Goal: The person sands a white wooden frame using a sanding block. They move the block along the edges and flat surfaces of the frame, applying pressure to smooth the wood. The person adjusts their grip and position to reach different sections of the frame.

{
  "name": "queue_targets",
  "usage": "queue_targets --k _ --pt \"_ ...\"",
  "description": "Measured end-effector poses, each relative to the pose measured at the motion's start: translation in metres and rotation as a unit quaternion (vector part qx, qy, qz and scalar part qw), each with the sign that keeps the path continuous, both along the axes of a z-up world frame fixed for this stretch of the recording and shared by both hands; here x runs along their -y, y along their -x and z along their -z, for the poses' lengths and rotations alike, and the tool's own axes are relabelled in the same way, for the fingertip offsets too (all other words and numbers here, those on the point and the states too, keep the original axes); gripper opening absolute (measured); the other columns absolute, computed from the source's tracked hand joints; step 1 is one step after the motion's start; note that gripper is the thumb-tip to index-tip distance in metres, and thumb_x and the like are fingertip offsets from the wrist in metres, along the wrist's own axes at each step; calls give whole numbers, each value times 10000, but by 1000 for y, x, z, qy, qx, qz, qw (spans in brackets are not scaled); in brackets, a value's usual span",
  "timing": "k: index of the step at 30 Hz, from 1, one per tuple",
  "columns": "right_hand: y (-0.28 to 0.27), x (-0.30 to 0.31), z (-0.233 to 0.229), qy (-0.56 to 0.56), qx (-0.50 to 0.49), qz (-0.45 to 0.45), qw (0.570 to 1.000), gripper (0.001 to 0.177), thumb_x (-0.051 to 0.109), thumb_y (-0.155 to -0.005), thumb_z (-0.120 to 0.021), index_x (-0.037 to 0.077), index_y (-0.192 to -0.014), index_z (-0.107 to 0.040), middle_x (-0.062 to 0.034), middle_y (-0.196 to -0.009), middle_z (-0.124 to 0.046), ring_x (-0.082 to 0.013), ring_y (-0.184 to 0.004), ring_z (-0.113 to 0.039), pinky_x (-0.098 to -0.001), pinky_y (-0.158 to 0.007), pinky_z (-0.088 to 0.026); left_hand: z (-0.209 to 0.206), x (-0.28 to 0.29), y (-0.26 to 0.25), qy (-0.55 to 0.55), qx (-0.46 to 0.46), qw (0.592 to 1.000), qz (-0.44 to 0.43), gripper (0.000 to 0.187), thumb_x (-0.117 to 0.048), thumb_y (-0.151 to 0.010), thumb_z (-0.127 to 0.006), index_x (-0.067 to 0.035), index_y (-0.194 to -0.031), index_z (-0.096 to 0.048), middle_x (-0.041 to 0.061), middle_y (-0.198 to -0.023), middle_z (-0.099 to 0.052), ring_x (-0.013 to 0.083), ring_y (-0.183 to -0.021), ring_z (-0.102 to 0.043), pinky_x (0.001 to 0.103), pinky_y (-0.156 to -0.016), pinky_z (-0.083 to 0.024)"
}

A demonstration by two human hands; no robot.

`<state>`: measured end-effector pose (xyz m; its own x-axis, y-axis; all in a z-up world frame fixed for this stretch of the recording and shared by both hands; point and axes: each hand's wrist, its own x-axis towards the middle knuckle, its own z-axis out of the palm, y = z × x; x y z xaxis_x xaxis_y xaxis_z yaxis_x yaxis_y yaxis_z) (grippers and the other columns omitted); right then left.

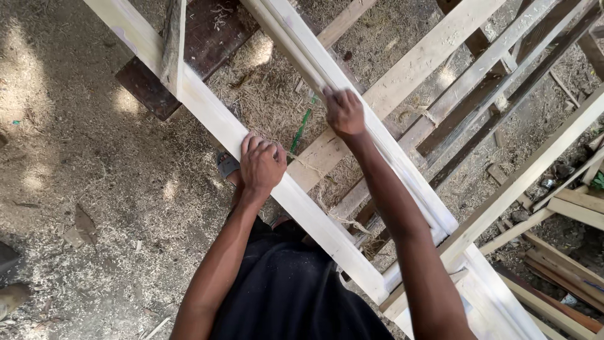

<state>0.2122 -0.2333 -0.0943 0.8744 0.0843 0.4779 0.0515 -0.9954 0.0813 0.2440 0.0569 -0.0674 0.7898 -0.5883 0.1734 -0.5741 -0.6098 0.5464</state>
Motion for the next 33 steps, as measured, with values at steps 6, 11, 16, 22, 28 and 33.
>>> queue_targets --k 6,11,16,22,28,33 --pt "51 -1 -8 -20 -7 36 999 388 67 -951 -604 36 -1329 -691 -35 -886 -564 -181 -846 -525 -341 -770 -530 3 -1 -1 -3 16 1000 15 354 -254 -984 -601 -54 -741 -762 108 -894 -768 257 -1010 -665 446 -1200 -300" --pt "193 15 -39 -5 -55 54 997 328 92 -959 -726 44 -1283 -733 -26 -824 -620 -158 -746 -509 -321 -671 -503 -2 -2 1 20 27 999 7 357 -267 -992 -589 -73 -746 -759 104 -875 -762 266 -1046 -667 439 -1206 -289" --pt "171 15 -27 -17 -52 59 997 302 12 -940 -733 46 -1239 -753 -24 -828 -626 -157 -745 -561 -314 -649 -540 -13 4 -2 -46 -50 998 14 394 -263 -1005 -572 -75 -703 -742 101 -834 -752 229 -926 -652 444 -1194 -300" --pt "-15 -4 3 -25 -55 -2 998 325 -93 -941 -608 -46 -1255 -675 -116 -961 -655 -202 -826 -573 -342 -699 -551 -11 0 2 21 27 999 6 346 -234 -986 -574 -65 -720 -716 102 -817 -733 247 -903 -656 437 -1173 -340" --pt "-121 -16 21 -37 -50 43 997 272 30 -958 -642 28 -1220 -712 -92 -983 -655 -226 -913 -591 -358 -770 -563 -5 1 -1 51 34 998 -4 360 -231 -999 -564 -53 -737 -736 112 -845 -749 260 -946 -676 439 -1174 -350" --pt "8 0 0 -79 16 18 997 248 63 -997 -702 69 -1244 -729 -100 -914 -633 -249 -878 -575 -382 -761 -522 -9 0 -5 29 -8 999 19 394 -252 -1017 -550 -34 -756 -748 134 -843 -757 264 -935 -683 449 -1164 -334"
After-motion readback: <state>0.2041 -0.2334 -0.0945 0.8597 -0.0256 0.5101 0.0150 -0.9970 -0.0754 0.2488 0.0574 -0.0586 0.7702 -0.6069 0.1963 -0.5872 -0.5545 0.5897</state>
